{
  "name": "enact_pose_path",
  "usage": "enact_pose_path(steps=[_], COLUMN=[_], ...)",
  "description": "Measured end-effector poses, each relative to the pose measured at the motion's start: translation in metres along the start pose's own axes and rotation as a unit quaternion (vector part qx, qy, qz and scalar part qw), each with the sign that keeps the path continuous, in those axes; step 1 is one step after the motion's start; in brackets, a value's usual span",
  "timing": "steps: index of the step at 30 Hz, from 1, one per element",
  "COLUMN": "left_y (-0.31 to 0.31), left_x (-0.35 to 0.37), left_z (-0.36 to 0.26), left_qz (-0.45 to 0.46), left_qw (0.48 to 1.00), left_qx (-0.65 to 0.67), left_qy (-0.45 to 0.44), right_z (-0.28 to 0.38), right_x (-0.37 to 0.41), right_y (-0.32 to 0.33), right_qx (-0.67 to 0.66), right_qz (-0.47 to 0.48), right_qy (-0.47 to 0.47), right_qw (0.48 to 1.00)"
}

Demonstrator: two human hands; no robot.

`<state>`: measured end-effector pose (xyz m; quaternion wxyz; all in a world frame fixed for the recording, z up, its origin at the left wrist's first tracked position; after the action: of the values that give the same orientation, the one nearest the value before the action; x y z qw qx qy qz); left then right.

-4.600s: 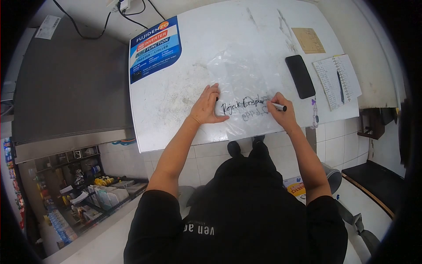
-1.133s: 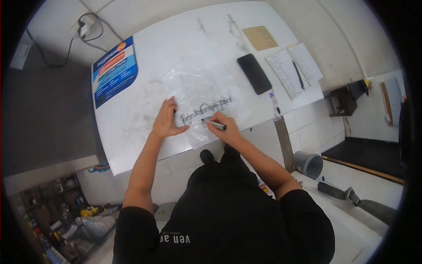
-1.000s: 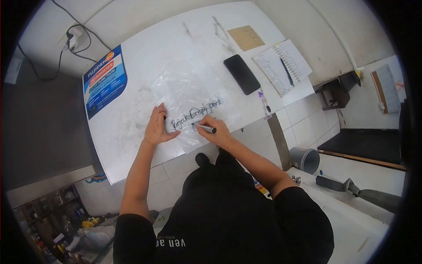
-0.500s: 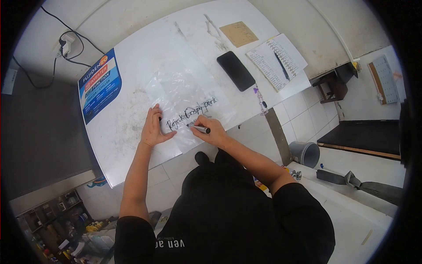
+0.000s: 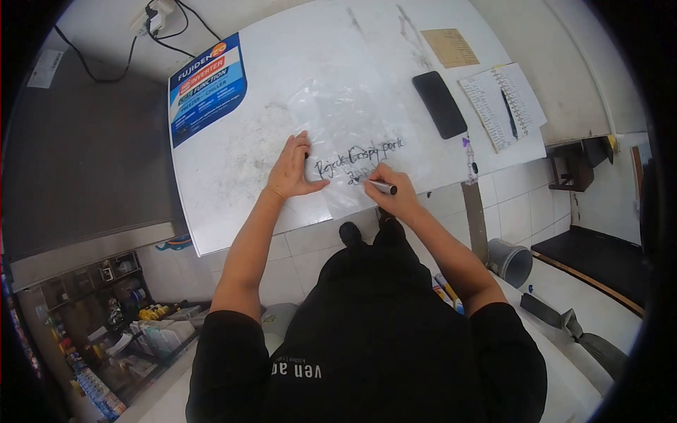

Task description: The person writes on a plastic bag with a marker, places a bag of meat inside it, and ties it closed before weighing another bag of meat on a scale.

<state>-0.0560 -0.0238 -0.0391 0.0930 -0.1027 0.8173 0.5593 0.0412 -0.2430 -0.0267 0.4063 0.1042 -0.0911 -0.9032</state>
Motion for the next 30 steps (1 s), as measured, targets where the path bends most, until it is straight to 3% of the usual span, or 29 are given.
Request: enact_pose_path(steps=[3, 6, 9, 24, 26, 30], left_y=[-0.001, -0.001, -0.002, -0.001, -0.001, -0.002], left_x=[0.000, 0.001, 0.001, 0.000, 0.001, 0.000], left_z=[0.000, 0.000, 0.000, 0.000, 0.000, -0.001], left_qz=[0.002, 0.004, 0.008, 0.011, 0.009, 0.016], left_qw=[1.000, 1.000, 1.000, 1.000, 1.000, 1.000], left_qx=[-0.001, 0.001, -0.001, -0.002, -0.004, -0.002], left_qy=[-0.005, -0.004, -0.002, -0.002, -0.003, 0.003], right_z=[0.000, 0.002, -0.004, -0.012, -0.010, -0.005], right_x=[0.001, 0.000, -0.006, -0.006, -0.009, -0.008], right_y=[0.000, 0.002, 0.009, 0.019, 0.025, 0.026], right_qx=[0.026, 0.019, 0.010, 0.031, 0.012, 0.016], right_qz=[0.023, 0.002, -0.030, 0.009, -0.049, -0.044], right_qy=[-0.020, 0.004, -0.031, -0.058, -0.032, 0.010], right_qw=[0.999, 1.000, 0.999, 0.998, 0.998, 0.999])
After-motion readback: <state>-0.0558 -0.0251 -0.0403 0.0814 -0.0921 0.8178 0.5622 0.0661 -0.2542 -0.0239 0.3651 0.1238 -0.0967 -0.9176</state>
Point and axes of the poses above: each hand's wrist, its own x-axis away from the middle knuckle, its own y-axis out of the back of the hand, z = x × y, the point moved 6 cm from there along -x, towards the middle knuckle, and after that the axes turned 6 degrees about -x, right-handed, at the moved point
